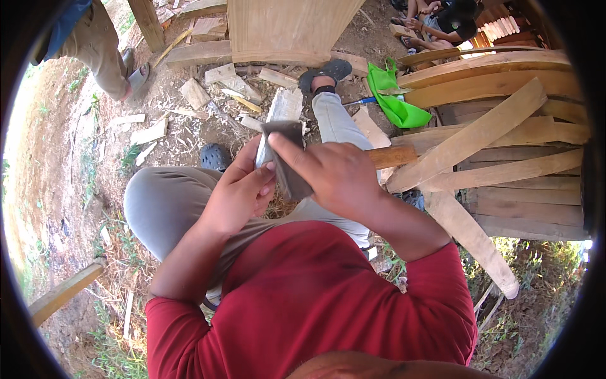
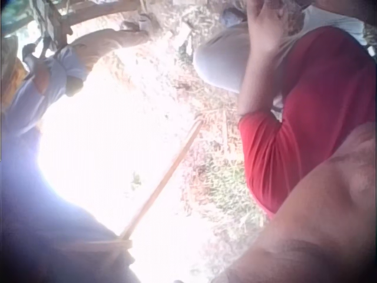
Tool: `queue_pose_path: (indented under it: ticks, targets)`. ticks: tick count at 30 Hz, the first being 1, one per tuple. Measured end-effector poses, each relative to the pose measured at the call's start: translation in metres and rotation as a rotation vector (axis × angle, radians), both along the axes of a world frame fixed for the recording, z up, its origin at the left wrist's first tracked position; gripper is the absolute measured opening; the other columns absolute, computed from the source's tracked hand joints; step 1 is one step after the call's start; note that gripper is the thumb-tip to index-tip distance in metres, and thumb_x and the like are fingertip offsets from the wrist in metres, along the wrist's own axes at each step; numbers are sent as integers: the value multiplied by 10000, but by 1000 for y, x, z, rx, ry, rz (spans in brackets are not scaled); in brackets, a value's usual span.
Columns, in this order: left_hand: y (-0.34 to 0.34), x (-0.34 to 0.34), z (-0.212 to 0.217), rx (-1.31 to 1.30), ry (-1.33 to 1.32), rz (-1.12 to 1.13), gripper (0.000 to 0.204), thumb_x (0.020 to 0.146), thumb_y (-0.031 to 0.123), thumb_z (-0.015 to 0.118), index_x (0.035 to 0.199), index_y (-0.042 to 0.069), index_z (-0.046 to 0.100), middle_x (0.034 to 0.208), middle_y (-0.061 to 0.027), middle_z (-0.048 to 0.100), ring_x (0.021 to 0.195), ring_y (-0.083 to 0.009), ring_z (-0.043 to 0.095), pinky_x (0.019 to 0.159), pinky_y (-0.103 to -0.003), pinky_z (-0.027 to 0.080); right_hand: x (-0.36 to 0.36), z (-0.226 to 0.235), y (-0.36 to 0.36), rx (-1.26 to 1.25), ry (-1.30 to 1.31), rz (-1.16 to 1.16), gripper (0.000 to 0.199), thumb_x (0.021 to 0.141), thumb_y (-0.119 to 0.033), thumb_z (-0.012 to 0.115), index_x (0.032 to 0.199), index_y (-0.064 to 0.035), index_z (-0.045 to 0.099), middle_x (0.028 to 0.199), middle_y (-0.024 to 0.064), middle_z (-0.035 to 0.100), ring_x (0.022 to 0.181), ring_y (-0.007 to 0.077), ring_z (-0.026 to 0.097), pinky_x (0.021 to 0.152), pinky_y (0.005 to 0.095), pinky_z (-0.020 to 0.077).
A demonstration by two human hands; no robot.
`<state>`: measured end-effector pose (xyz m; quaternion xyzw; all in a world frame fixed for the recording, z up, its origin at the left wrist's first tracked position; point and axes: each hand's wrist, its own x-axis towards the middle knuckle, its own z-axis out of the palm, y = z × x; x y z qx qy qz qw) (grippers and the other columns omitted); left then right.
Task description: The person carves a small piece of wood using a handheld axe and then shaves it with a smaller blade.
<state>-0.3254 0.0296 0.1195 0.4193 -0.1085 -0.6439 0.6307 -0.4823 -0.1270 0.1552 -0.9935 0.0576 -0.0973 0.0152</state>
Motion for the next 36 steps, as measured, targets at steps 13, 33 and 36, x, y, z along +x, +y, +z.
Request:
queue_pose_path:
  ticks: [13,33,36]
  targets:
    - [-4,0,-9,-73,-30,-74,517,1132,132,474,1630,160,335,787,45,440,538,-32,364,461,-217,315,12,1,-16,57,-37,-165,863,771,-104,771,1584,-212,503,752,50,629,686,293,669,611,437,529]
    - [-2,-4,-8,-68,-38,36,507,1122,121,495,1612,143,365,780,54,438,568,-31,371,468,-217,312,5,-5,-14,171,-23,-121,971,719,-44,804,1606,-254,470,826,83,694,728,329,676,647,461,535]
    - [-5,1,1,-37,-23,-20,516,1120,127,502,1614,150,357,789,56,439,572,-22,368,471,-210,306,5,-6,-12,171,28,-292,996,686,-60,821,1602,-254,482,821,74,681,733,318,676,639,468,525]
